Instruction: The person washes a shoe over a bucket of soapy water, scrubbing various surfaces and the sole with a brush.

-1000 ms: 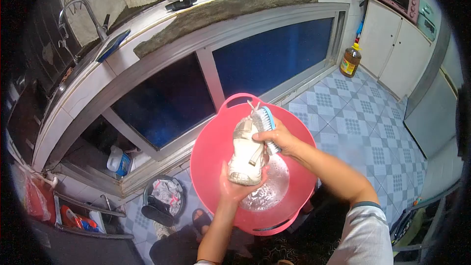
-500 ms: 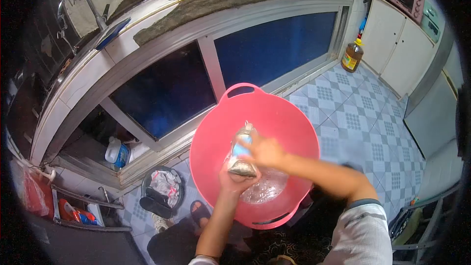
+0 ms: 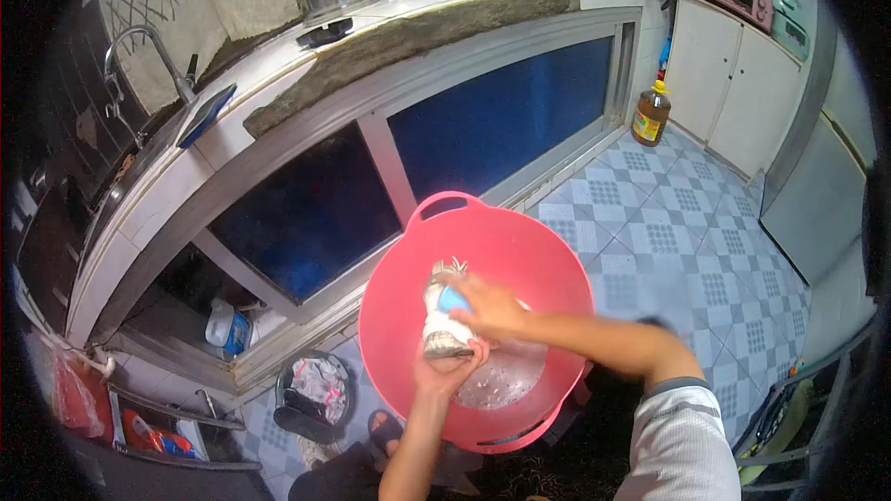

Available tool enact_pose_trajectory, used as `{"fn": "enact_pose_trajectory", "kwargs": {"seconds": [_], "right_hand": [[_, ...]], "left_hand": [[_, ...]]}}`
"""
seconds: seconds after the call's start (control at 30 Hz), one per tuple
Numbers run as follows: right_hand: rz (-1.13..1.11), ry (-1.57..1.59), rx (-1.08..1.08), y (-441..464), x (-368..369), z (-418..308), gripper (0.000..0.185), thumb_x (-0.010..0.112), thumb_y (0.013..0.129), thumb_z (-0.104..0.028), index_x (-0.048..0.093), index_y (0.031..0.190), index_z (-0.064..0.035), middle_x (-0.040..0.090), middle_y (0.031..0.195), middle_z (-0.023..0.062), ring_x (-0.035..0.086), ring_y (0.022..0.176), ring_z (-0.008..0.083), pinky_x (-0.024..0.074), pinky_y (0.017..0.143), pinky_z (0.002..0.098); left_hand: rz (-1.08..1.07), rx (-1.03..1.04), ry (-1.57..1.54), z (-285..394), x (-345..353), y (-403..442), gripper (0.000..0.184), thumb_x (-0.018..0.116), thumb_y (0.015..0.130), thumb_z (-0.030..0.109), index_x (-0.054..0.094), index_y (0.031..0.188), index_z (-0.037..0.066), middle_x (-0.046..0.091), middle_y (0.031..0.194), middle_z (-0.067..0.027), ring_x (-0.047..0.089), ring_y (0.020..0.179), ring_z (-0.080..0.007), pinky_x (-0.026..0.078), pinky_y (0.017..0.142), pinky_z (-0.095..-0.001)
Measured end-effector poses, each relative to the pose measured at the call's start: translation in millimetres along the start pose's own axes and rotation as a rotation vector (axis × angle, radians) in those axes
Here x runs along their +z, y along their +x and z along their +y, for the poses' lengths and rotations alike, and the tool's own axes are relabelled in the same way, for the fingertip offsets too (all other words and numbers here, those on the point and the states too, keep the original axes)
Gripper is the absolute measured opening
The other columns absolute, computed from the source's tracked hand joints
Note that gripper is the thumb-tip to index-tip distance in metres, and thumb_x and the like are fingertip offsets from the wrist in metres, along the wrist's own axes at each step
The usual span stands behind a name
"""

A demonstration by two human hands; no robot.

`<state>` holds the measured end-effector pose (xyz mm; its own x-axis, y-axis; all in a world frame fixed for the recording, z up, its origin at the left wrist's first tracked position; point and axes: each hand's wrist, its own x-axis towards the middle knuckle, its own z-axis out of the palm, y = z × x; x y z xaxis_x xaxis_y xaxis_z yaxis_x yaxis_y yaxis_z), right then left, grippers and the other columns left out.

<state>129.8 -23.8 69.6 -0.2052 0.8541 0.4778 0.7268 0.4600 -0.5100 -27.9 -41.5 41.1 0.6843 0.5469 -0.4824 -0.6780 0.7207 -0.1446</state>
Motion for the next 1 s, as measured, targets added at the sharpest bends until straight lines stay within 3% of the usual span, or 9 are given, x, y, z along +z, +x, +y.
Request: {"fn": "enact_pose_trajectory", "kwargs": {"seconds": [0.1, 0.17, 0.23, 0.3, 0.43, 0.5, 0.63, 0.8, 1.0], "right_hand": [[-0.462, -0.181, -0.062, 4.4, -19.5, -28.8, 0.059, 0.050, 0.083, -0.045, 0.035, 0.133, -0.0182, 0.049, 0.113, 0.0231, 0.049, 0.109, 0.0355, 0.0456, 0.081, 0.0476], [-0.187, -0.189, -0.036, 7.4, 0.9, 14.3, 0.058, 0.049, 0.084, -0.046, 0.035, 0.133, -0.0189, 0.049, 0.113, 0.0254, 0.048, 0.111, 0.0355, 0.0456, 0.080, 0.0488], [-0.201, -0.114, 0.508, 28.1, -23.1, 33.4, 0.058, 0.048, 0.084, -0.047, 0.034, 0.134, -0.0184, 0.048, 0.116, 0.0250, 0.049, 0.109, 0.0361, 0.0452, 0.081, 0.0490], [-0.191, -0.140, 0.506, 26.0, -23.9, 25.9, 0.060, 0.047, 0.085, -0.047, 0.032, 0.134, -0.0168, 0.050, 0.113, 0.0238, 0.054, 0.102, 0.0369, 0.0447, 0.083, 0.0491], [0.075, -0.093, 0.057, 13.4, 4.3, -6.9, 0.057, 0.049, 0.083, -0.049, 0.041, 0.129, -0.0166, 0.056, 0.103, 0.0205, 0.058, 0.094, 0.0356, 0.0446, 0.082, 0.0485], [-0.318, -0.263, -0.150, 14.2, -13.3, -26.7, 0.054, 0.050, 0.082, -0.047, 0.044, 0.126, -0.0168, 0.051, 0.113, 0.0241, 0.058, 0.095, 0.0346, 0.0482, 0.069, 0.0504], [-0.344, -0.300, 0.374, 37.3, -28.1, 24.4, 0.056, 0.048, 0.082, -0.052, 0.046, 0.126, -0.0161, 0.057, 0.102, 0.0235, 0.060, 0.088, 0.0371, 0.0498, 0.068, 0.0467], [-0.269, -0.324, -0.056, 15.5, -17.3, -28.5, 0.058, 0.046, 0.083, -0.054, 0.046, 0.126, -0.0154, 0.058, 0.100, 0.0233, 0.060, 0.089, 0.0364, 0.0497, 0.070, 0.0462], [-0.159, -0.256, 0.353, 26.3, -23.6, 44.2, 0.057, 0.049, 0.082, -0.052, 0.047, 0.122, -0.0113, 0.060, 0.095, 0.0204, 0.062, 0.082, 0.0327, 0.0488, 0.069, 0.0455]], "left_hand": [[-0.059, 0.175, 0.315, -3.0, -7.9, -5.4, 0.066, 0.048, 0.077, 0.048, 0.039, 0.126, 0.005, 0.035, 0.122, -0.0201, 0.034, 0.102, -0.0355, 0.039, 0.080, -0.0391], [0.030, -0.098, -0.154, -0.7, 2.7, -9.2, 0.063, 0.047, 0.078, 0.047, 0.040, 0.126, 0.007, 0.035, 0.123, -0.0196, 0.034, 0.102, -0.0356, 0.040, 0.081, -0.0388], [-0.021, -0.141, -0.131, -6.8, 4.1, -13.1, 0.063, 0.047, 0.078, 0.047, 0.040, 0.126, 0.007, 0.035, 0.122, -0.0193, 0.034, 0.102, -0.0351, 0.040, 0.079, -0.0380], [-0.066, -0.176, -0.111, -7.0, 8.3, -9.6, 0.062, 0.047, 0.078, 0.047, 0.040, 0.125, 0.007, 0.036, 0.120, -0.0189, 0.034, 0.101, -0.0346, 0.041, 0.078, -0.0372], [-0.016, -0.121, -0.132, -4.8, 6.8, -5.1, 0.057, 0.045, 0.080, 0.046, 0.044, 0.121, 0.007, 0.038, 0.119, -0.0194, 0.035, 0.101, -0.0339, 0.041, 0.076, -0.0369], [0.075, -0.013, 0.060, -1.7, -3.2, -0.7, 0.055, 0.042, 0.081, 0.047, 0.046, 0.120, 0.009, 0.043, 0.118, -0.0196, 0.040, 0.101, -0.0337, 0.041, 0.077, -0.0400], [-0.051, 0.027, 0.255, -5.3, -8.7, -1.1, 0.054, 0.038, 0.082, 0.048, 0.047, 0.120, 0.011, 0.049, 0.116, -0.0175, 0.046, 0.101, -0.0322, 0.041, 0.079, -0.0441], [-0.033, 0.028, 0.253, -6.1, -13.3, -1.6, 0.054, 0.036, 0.081, 0.050, 0.049, 0.119, 0.013, 0.052, 0.116, -0.0142, 0.049, 0.101, -0.0309, 0.040, 0.080, -0.0470], [0.003, 0.038, 0.251, -13.8, 1.9, -6.5, 0.049, 0.042, 0.081, 0.048, 0.050, 0.117, 0.016, 0.054, 0.113, -0.0100, 0.050, 0.098, -0.0261, 0.041, 0.076, -0.0444]]}}
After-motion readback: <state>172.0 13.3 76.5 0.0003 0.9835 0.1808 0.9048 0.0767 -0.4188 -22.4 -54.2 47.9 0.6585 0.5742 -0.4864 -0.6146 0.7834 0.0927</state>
